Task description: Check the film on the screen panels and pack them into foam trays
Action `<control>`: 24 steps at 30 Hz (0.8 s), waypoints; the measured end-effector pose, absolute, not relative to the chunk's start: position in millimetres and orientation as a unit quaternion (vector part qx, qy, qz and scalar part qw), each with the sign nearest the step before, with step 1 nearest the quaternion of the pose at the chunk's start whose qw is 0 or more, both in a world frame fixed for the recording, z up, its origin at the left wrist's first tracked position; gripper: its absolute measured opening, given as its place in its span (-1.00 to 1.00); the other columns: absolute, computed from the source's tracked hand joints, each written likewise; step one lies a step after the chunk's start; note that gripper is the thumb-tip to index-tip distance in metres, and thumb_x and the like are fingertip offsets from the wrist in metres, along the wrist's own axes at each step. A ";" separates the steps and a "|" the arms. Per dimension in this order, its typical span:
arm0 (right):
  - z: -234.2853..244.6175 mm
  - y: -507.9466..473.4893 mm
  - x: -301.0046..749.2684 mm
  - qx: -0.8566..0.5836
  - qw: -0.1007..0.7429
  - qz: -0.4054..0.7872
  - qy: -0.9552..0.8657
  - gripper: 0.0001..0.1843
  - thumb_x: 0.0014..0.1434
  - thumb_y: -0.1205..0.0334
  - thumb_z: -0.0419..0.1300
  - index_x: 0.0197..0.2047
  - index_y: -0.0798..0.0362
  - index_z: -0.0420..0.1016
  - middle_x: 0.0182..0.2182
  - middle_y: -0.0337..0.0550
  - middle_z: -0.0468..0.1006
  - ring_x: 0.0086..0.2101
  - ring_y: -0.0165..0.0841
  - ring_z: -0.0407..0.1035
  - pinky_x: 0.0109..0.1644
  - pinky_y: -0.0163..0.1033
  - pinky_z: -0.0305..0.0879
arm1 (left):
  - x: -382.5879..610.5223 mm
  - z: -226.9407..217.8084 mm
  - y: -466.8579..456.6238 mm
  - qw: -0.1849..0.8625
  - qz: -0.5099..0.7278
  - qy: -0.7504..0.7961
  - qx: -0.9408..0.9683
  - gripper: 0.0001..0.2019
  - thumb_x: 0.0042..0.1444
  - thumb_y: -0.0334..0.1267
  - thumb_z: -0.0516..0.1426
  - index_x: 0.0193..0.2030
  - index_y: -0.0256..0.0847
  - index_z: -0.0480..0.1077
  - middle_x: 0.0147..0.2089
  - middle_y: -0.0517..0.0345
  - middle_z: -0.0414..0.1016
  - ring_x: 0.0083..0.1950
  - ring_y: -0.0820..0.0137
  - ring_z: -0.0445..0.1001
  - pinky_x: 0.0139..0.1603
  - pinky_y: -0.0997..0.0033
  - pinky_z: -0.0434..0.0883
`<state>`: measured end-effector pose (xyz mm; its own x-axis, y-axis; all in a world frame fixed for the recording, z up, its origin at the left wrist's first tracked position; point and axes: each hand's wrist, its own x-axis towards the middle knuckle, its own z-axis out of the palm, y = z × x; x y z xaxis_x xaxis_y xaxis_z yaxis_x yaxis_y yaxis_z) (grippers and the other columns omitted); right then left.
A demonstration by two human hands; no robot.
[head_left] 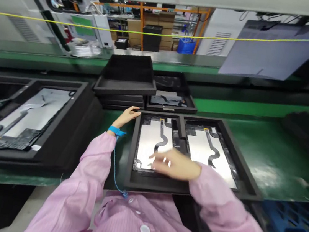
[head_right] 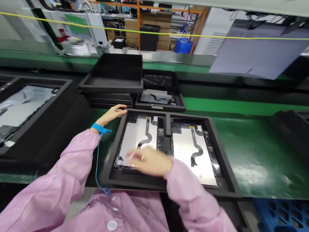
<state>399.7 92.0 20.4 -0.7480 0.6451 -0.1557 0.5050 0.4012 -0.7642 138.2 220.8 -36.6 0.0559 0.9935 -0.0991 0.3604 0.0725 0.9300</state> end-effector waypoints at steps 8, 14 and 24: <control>-10.2 201.1 374.4 -0.642 0.180 0.221 -0.712 -0.67 0.23 0.16 0.19 0.01 0.15 0.38 0.02 -0.04 0.36 0.09 -0.18 0.22 0.20 0.12 0.14 | 127.9 -21.1 86.6 0.455 0.426 0.548 0.558 -0.63 0.15 -0.16 0.13 0.08 -0.21 0.35 0.15 -0.08 0.45 0.23 0.22 0.37 0.29 0.15 0.21; -20.0 208.0 376.4 -0.656 0.317 0.287 -0.622 -0.60 0.10 0.32 0.24 0.02 0.17 0.32 -0.12 -0.06 0.42 -0.08 -0.25 0.34 0.05 0.01 0.31 | 142.9 -27.4 71.9 0.508 0.441 0.538 0.508 -0.59 0.13 -0.17 0.13 0.11 -0.24 0.33 0.18 -0.13 0.43 0.23 0.21 0.38 0.25 0.19 0.27; 110.1 151.7 393.5 -0.316 0.571 0.327 -0.683 -0.73 0.09 0.29 0.30 -0.10 -0.03 0.50 -0.23 -0.27 0.55 -0.26 -0.47 0.46 -0.15 -0.34 0.42 | 146.8 37.6 51.7 0.725 0.387 0.419 0.386 -0.19 0.07 0.37 -0.12 0.11 -0.33 0.37 -0.18 -0.25 0.61 -0.17 -0.02 0.60 -0.19 0.00 0.50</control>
